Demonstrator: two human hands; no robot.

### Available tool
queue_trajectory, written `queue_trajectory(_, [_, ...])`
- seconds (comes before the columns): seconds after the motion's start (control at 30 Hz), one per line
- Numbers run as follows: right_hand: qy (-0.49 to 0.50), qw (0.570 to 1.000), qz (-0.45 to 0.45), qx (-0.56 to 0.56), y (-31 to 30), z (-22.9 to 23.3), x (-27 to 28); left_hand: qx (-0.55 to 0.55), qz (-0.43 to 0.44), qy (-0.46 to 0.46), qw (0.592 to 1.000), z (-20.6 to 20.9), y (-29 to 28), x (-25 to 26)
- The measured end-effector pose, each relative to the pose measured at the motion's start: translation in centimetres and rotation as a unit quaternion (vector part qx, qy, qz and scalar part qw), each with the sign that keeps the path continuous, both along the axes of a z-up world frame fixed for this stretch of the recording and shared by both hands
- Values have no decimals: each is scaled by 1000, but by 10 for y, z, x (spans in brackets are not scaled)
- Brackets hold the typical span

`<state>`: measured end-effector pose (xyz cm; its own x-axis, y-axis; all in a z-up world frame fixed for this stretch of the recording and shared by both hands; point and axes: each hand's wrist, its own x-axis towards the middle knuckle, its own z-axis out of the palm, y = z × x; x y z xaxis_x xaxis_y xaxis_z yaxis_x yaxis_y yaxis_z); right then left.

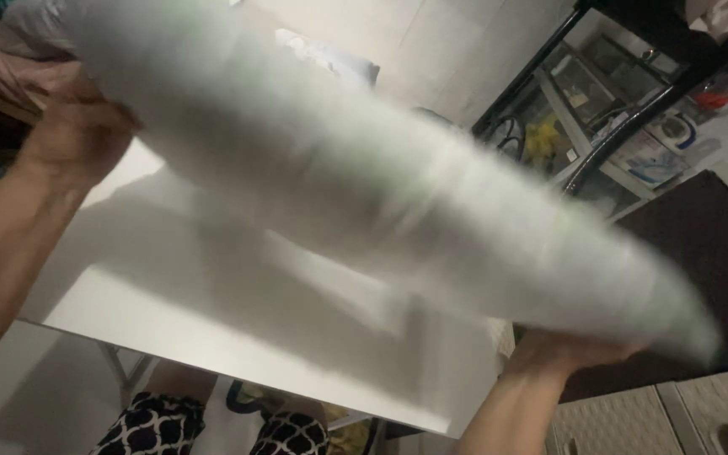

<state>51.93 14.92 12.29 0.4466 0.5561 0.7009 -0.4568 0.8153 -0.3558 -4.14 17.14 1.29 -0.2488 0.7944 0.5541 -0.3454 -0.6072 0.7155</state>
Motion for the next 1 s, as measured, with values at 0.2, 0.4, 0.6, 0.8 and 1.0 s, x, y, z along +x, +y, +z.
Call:
queue_trajectory(0.2, [-154,957,-8,-247,28,-35,45,-57,25,75,995,-9,-29,27])
queue_trajectory(0.4, [-315,788,-11,-528,0,-127,73,-139,38,169,975,-58,-75,-13])
queue_trajectory(0.6, [-462,649,-53,-602,27,-116,124,-198,71,258,943,-43,-86,-8])
queue_trajectory(0.8, [-597,569,-306,-476,128,-131,112,-357,219,540,730,13,-57,-1])
queue_trajectory(1.0, [-560,550,-319,-532,129,-134,71,-361,275,693,560,42,-43,79])
